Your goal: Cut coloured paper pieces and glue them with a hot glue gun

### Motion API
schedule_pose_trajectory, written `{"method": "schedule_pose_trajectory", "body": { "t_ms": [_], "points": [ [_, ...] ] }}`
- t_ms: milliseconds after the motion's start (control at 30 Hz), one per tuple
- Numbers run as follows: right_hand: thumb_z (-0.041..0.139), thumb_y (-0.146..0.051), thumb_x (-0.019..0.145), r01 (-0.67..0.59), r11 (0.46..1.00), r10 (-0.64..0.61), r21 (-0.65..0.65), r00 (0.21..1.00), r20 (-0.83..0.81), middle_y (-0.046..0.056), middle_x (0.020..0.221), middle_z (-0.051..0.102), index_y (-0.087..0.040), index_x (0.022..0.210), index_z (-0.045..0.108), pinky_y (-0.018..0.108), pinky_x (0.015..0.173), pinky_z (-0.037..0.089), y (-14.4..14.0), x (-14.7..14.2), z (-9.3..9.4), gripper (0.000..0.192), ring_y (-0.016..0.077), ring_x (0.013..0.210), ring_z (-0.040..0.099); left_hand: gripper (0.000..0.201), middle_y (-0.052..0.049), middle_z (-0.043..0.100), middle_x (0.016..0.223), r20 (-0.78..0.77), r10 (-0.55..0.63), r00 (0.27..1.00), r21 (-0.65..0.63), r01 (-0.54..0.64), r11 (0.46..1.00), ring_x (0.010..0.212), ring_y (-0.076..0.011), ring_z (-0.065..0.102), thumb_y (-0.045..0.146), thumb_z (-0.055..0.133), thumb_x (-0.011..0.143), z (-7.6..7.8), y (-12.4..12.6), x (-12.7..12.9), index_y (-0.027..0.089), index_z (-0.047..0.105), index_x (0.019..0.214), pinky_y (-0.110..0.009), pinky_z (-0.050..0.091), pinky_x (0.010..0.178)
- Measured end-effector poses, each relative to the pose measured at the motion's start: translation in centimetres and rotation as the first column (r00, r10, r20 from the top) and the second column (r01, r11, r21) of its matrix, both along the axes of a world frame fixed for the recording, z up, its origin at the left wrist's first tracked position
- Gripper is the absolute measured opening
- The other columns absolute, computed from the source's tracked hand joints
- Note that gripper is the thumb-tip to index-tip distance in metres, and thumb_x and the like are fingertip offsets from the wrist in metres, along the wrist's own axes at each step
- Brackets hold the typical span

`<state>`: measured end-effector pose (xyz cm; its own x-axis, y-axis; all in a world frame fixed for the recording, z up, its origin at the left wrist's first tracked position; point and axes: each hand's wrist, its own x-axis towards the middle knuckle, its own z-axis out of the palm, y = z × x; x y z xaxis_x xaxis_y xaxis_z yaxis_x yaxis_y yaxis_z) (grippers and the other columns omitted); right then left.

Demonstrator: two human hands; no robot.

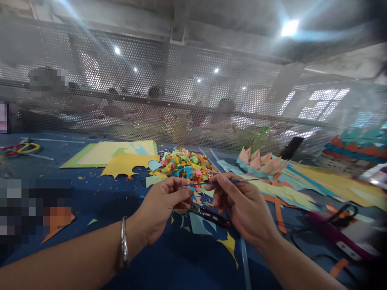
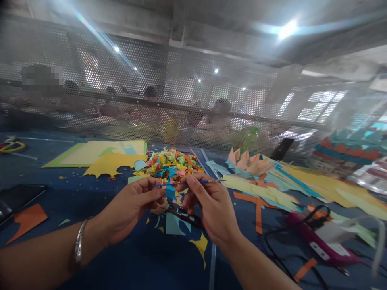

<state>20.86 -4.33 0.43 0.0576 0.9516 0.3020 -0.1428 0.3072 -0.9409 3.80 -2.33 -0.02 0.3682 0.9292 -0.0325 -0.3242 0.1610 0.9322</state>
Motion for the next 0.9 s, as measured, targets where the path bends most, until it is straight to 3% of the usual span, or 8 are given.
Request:
{"method": "schedule_pose_trajectory", "body": {
  "t_ms": [233,333,467,700,900],
  "points": [
    [0.066,-0.036,0.08,0.029,1.0,-0.029,-0.011,1.0,-0.007,0.003,0.071,0.068,-0.017,0.079,0.065,0.018,0.038,0.041,0.42,0.15,-0.18,0.019,0.0081,0.045,0.054,0.025,0.0,0.062,0.065,0.002,-0.042,0.999,-0.012,0.042,0.999,0.064,-0.0119,0.056,0.022,0.072,0.069,0.16,-0.44,0.06,0.016,0.057,0.089,-0.025,0.037,0.063],
    [0.067,-0.037,0.078,0.041,0.999,-0.041,-0.022,0.999,-0.019,0.002,0.068,0.068,-0.017,0.079,0.065,0.018,0.037,0.04,0.26,0.15,-0.11,0.021,0.0081,0.043,0.053,0.021,-0.002,0.062,0.065,0.045,-0.045,0.998,-0.04,0.047,0.998,0.063,-0.0129,0.056,0.031,0.069,0.072,0.34,-0.34,-0.04,0.014,0.061,0.083,-0.027,0.039,0.063],
    [0.067,-0.039,0.078,0.016,0.999,-0.017,-0.049,1.0,-0.018,0.003,0.068,0.068,-0.016,0.077,0.065,0.017,0.036,0.039,-0.05,0.02,0.0,0.023,0.0076,0.042,0.053,0.034,-0.005,0.062,0.062,0.089,-0.017,0.996,-0.1,0.025,0.995,0.06,-0.0151,0.057,0.046,0.063,0.076,0.34,-0.08,-0.22,0.013,0.063,0.068,-0.029,0.042,0.061],
    [0.062,-0.036,0.083,-0.051,0.998,0.051,-0.034,0.999,0.017,0.002,0.071,0.068,-0.017,0.079,0.065,0.016,0.037,0.038,-0.24,-0.09,-0.14,0.019,0.0064,0.043,0.054,0.026,-0.006,0.065,0.067,-0.01,-0.063,0.998,-0.055,0.062,0.997,0.062,-0.0141,0.058,0.039,0.068,0.075,0.18,-0.07,-0.43,0.014,0.067,0.071,-0.03,0.044,0.068],
    [0.063,-0.035,0.083,-0.041,0.999,0.041,-0.033,0.999,-0.003,0.002,0.071,0.069,-0.018,0.078,0.065,0.016,0.037,0.039,-0.23,0.12,-0.08,0.017,0.006,0.043,0.054,0.023,-0.004,0.065,0.066,-0.025,-0.114,0.993,-0.006,0.114,0.993,0.065,-0.0143,0.058,0.034,0.07,0.073,0.58,-0.05,-0.68,0.015,0.062,0.061,-0.028,0.042,0.067]
  ]
}}
